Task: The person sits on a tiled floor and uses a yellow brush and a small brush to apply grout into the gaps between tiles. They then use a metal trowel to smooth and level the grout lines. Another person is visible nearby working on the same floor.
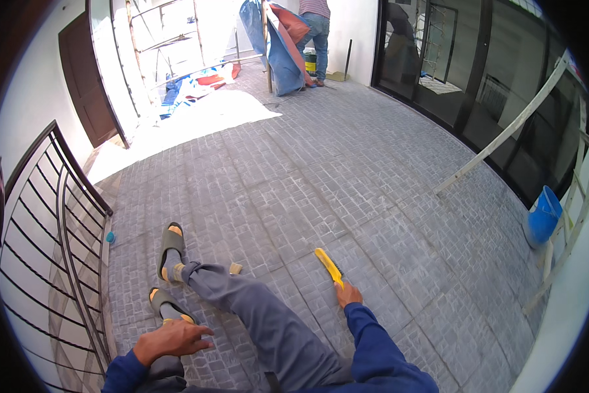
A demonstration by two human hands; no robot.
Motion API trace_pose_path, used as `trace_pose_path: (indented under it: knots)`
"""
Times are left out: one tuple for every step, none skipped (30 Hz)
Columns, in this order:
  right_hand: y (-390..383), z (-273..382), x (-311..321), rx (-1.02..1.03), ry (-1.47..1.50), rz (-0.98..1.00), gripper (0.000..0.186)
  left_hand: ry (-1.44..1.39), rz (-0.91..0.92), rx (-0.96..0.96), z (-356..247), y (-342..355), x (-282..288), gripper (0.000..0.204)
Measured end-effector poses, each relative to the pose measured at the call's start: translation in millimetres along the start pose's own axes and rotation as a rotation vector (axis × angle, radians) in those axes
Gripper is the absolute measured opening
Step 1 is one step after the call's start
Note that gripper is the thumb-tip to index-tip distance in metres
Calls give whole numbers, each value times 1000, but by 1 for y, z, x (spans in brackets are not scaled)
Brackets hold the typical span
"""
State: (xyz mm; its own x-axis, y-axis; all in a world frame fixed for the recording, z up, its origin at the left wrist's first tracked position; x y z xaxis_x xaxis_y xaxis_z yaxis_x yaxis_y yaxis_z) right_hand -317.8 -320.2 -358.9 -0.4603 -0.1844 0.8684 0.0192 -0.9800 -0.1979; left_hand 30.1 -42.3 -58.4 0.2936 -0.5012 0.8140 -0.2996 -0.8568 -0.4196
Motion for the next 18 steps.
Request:
trace_pose_path:
  knots:
    - [-3,-3,4,3,-13,23,56,3,-12,3,-1,0,1,40]
    - [-10,-8,7,12,-30,39,56,5,-21,5,-2,-1,2,39]
    - [-20,-15,12,9,-45,68,56,4,-21,9,-3,-2,3,38]
    - [-31,-24,18,17,-68,89,56,-3,-30,21,-3,-2,4,38]
    - [-44,-34,25,25,-92,113,56,-13,-30,35,-2,-3,4,38]
    - [-58,-47,33,8,-98,126,57,-24,-30,51,-2,-3,3,38]
    - [-73,-60,40,-8,-105,141,57,-17,-31,46,-1,-3,2,38]
    - [-86,-69,45,-28,-121,152,57,-9,-33,45,0,-3,0,39]
    - [-95,-75,47,-39,-116,152,57,5,-45,35,1,-3,-1,39]
    - [-100,-78,48,-52,-117,144,57,-13,-42,35,2,-2,-3,39]
    - [-100,-77,47,-62,-114,134,57,-25,-48,26,3,-1,-5,39]
    - [-94,-72,44,-63,-120,129,57,-28,-48,19,4,1,-6,39]
    - [-80,-62,39,-65,-123,123,57,-23,-52,14,5,2,-6,39]
    - [-64,-51,35,-73,-140,116,57,-12,-50,9,4,3,-7,39]
    - [-44,-37,29,-50,-102,95,57,-3,-48,-1,3,4,-7,39]
    - [-20,-21,24,-48,-96,84,58,7,-50,1,3,4,-6,39]
    - [2,-5,19,-40,-70,68,58,15,-51,0,1,4,-5,39]
    - [22,11,14,-53,-66,48,59,25,-48,-3,0,3,-3,39]
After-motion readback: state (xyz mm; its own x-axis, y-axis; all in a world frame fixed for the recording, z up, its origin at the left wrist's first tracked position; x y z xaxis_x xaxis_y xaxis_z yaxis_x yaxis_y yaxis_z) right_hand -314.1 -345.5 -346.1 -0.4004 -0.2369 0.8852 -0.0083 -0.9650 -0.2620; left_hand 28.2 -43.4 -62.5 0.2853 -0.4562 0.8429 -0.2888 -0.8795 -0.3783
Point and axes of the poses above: each hand's wrist, its own y-axis towards the middle knuckle, its own x-axis out of the back of the hand, z = x × y, the point moved 3 cm from there along y, towards the middle knuckle, and after that the axes turned 4 degrees about -x, right-handed, at the moved point
